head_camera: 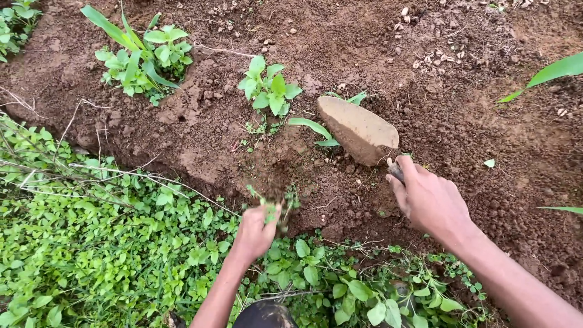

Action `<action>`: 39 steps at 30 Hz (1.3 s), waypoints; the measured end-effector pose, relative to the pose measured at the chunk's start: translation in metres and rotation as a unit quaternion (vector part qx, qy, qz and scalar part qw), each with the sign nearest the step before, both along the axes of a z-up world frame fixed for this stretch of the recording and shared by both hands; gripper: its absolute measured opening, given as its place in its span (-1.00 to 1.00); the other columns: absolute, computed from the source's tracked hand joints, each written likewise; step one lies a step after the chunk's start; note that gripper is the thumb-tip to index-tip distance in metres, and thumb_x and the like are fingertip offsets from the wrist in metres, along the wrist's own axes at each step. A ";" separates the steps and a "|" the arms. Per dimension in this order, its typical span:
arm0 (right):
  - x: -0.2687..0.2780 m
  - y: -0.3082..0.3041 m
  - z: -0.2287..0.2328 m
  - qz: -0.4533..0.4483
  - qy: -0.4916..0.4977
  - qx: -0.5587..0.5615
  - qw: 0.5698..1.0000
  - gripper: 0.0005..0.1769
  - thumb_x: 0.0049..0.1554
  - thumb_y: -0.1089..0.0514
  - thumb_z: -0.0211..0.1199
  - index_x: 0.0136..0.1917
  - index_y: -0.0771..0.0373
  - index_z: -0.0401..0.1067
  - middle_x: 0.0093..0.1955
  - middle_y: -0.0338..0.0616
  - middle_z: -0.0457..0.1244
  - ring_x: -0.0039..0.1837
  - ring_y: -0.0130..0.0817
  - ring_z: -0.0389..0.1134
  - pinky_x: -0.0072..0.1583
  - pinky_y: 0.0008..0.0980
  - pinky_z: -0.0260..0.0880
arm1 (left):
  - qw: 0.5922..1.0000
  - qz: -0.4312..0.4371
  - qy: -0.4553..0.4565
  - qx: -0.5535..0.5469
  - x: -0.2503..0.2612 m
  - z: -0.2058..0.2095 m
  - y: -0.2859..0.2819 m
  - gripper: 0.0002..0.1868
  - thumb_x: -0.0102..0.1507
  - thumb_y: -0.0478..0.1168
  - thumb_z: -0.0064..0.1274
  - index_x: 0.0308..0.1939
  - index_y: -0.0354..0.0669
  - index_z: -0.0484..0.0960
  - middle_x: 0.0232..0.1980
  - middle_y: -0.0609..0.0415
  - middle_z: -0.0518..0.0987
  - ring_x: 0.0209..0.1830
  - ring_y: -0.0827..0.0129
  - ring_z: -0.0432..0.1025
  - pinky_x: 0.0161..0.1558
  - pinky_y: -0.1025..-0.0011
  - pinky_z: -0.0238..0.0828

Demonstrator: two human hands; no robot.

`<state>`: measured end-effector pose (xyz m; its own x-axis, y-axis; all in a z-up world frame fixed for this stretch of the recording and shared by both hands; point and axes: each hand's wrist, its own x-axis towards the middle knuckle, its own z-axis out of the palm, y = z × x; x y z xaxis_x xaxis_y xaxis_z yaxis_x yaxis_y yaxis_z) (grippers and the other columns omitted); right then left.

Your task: Using a hand trowel and hands to remove weeds and loosen soil around plants in a garden bed.

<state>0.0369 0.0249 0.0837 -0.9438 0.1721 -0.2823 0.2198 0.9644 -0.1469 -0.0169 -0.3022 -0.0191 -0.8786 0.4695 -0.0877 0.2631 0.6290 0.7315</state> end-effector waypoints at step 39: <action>0.002 0.002 -0.023 0.013 0.014 0.043 0.999 -0.61 0.31 -0.04 -0.11 0.36 0.06 0.10 0.03 0.03 0.39 -0.09 0.03 0.57 -0.04 0.04 0.62 | 0.995 0.101 -0.003 -0.027 -0.073 0.003 -0.074 -0.73 0.28 -0.20 0.18 0.03 -0.22 0.66 -0.08 -0.10 0.73 -0.04 0.05 0.63 -0.03 0.12 0.56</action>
